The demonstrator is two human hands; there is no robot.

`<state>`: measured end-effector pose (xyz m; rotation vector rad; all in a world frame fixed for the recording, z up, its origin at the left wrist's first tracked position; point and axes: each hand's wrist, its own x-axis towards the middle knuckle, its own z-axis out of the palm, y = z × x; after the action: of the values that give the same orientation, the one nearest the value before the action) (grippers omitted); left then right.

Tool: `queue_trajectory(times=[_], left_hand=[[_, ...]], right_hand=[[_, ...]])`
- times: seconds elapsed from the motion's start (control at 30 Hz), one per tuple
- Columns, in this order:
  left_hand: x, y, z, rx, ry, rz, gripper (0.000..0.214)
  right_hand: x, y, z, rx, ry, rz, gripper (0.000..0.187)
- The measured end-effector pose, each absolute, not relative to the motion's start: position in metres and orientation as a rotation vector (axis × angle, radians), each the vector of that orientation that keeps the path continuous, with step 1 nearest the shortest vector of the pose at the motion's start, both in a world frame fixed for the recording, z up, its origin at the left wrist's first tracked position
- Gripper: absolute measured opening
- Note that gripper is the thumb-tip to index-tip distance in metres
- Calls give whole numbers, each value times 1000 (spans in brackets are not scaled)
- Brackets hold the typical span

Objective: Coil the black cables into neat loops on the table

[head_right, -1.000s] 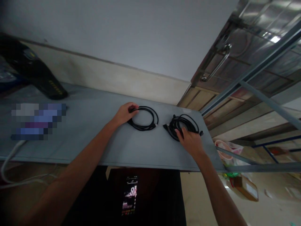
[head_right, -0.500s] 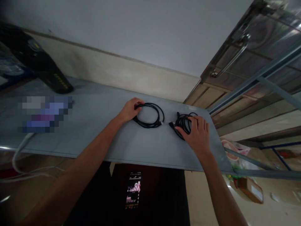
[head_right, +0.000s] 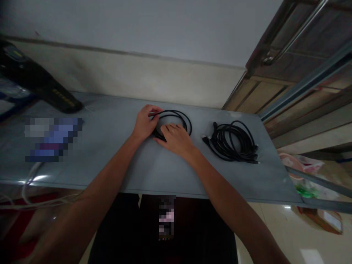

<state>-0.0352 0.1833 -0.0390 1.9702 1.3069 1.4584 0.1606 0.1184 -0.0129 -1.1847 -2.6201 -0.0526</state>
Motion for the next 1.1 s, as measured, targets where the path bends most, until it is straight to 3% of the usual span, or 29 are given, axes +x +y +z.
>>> queue_trajectory(times=[0.1, 0.23, 0.4, 0.63, 0.87, 1.1], left_hand=[[-30, 180, -37, 1943, 1303, 1521, 12], [-21, 176, -33, 1824, 1280, 1562, 27], [-17, 173, -29, 1717, 1262, 1565, 43], [-13, 173, -29, 1667, 1239, 1598, 50], [-7, 168, -22, 1441, 1086, 1592, 60], [2, 151, -8, 1482, 984, 1328, 51]], right_hand=[[168, 117, -13, -1173, -2619, -29, 29], [177, 118, -14, -1176, -2595, -39, 19], [184, 117, -12, -1200, -2571, -42, 25], [182, 114, -10, -1209, -2596, -54, 23], [177, 117, -6, -1490, -2249, 298, 31], [180, 121, -11, -1369, -1984, 381, 38]])
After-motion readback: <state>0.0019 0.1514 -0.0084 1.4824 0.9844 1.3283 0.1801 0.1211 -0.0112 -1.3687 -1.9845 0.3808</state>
